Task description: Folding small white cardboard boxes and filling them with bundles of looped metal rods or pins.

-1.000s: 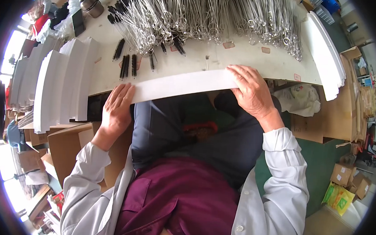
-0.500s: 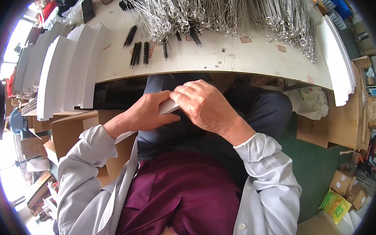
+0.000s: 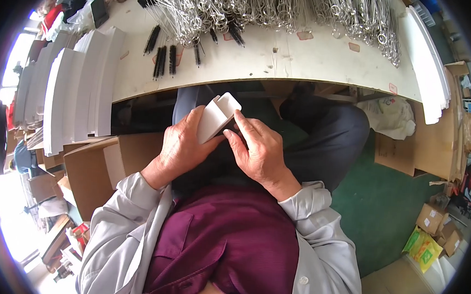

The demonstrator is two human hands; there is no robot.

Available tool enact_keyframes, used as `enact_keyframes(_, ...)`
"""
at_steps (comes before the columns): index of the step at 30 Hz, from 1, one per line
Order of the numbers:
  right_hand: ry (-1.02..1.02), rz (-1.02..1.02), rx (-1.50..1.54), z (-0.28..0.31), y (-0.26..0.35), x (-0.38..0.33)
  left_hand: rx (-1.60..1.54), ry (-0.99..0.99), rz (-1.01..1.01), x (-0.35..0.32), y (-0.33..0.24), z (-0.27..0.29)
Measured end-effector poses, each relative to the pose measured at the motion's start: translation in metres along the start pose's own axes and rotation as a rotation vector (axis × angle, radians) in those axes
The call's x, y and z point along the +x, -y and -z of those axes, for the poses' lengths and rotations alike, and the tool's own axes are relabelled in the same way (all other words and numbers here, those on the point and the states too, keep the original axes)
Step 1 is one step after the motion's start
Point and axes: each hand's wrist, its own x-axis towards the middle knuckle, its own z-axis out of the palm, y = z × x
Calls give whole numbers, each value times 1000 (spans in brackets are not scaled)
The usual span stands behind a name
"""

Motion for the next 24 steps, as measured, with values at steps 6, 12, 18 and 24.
enact_keyframes(6,-19,74,-93,6,-7,-1,17,-55,-51,-6,-3,-4)
enact_keyframes(12,47,-15,-47,4,0,-5,13,-51,-21,-10,-6,-8)
enact_keyframes(18,121,-45,9,3,4,0,2,-137,-115,-14,-1,-17)
enact_keyframes(24,218,-445,446,2,6,-5,-55,-80,-72,-16,-4,-17)
